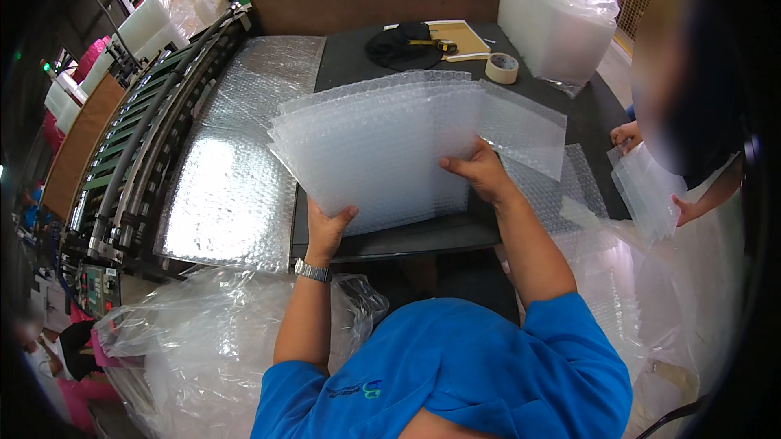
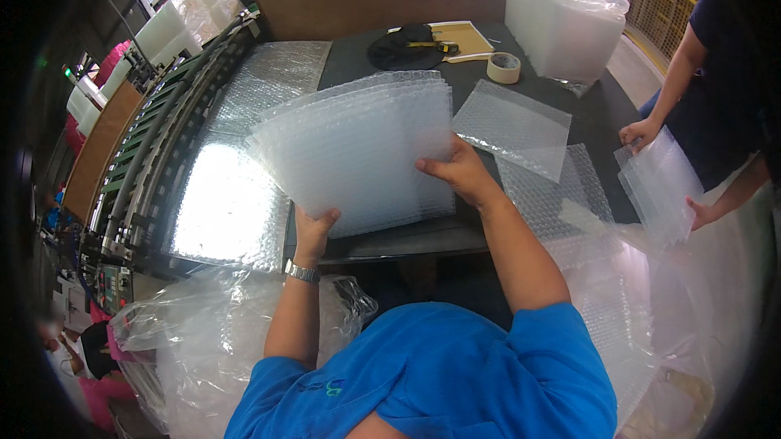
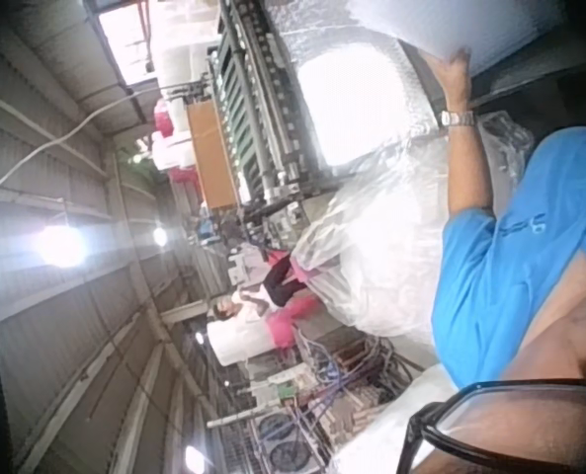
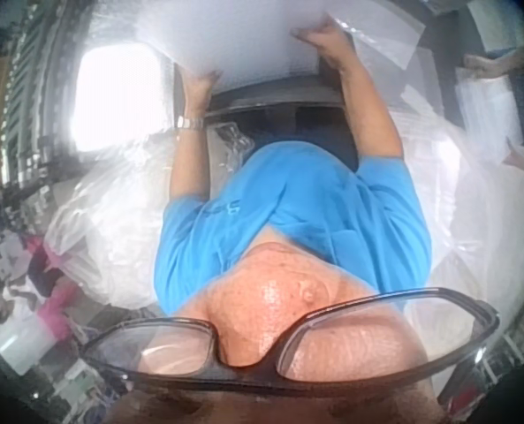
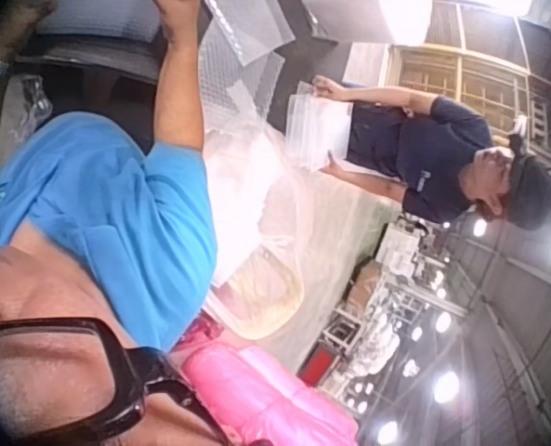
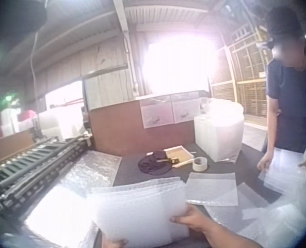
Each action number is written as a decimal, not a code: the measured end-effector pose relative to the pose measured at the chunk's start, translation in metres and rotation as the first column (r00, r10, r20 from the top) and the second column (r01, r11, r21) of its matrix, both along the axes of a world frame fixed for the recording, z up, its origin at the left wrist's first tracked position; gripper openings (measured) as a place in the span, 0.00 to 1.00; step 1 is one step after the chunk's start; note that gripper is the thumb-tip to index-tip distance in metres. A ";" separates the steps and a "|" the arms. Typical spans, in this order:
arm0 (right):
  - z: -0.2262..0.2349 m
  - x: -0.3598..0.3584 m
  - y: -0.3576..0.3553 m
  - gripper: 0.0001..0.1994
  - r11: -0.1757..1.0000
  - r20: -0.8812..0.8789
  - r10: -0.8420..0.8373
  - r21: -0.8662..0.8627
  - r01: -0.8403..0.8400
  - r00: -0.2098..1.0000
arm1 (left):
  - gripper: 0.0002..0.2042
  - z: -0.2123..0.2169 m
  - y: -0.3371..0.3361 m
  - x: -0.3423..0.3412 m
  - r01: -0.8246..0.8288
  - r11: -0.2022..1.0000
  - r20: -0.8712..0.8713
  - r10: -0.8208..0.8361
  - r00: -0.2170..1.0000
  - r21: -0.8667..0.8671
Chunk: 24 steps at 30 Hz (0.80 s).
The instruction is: The person repeatedly picks up sheets of bubble wrap from a table, aligns them, and stacks them into a neat pile. The person continues this repetitive stacking process throughout the clip.
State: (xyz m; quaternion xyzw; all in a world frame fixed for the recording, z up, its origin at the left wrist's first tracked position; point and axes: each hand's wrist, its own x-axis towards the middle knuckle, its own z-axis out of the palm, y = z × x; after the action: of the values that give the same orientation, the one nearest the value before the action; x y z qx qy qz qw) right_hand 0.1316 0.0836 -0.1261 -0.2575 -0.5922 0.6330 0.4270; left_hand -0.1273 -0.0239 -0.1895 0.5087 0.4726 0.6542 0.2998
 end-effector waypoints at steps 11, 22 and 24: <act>0.052 0.001 0.003 0.33 0.974 -0.170 -0.013 0.219 0.050 0.985 | 0.25 -0.003 -0.004 0.004 -0.002 1.000 0.026 0.003 1.000 -0.013; 0.029 0.001 -0.002 0.25 0.981 -0.064 -0.131 0.139 0.138 0.989 | 0.34 0.013 -0.012 0.014 -0.152 0.977 -0.029 0.158 0.987 0.151; 0.030 0.007 -0.005 0.21 0.986 -0.078 -0.135 0.090 0.141 0.988 | 0.31 0.013 -0.013 0.011 -0.033 0.986 0.183 0.003 0.983 0.162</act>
State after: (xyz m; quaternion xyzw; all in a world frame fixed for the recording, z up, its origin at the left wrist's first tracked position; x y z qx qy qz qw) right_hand 0.1383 0.0787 -0.0959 -0.2547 -0.5867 0.5819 0.5024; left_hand -0.1165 -0.0370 -0.1769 0.4654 0.3922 0.7374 0.2930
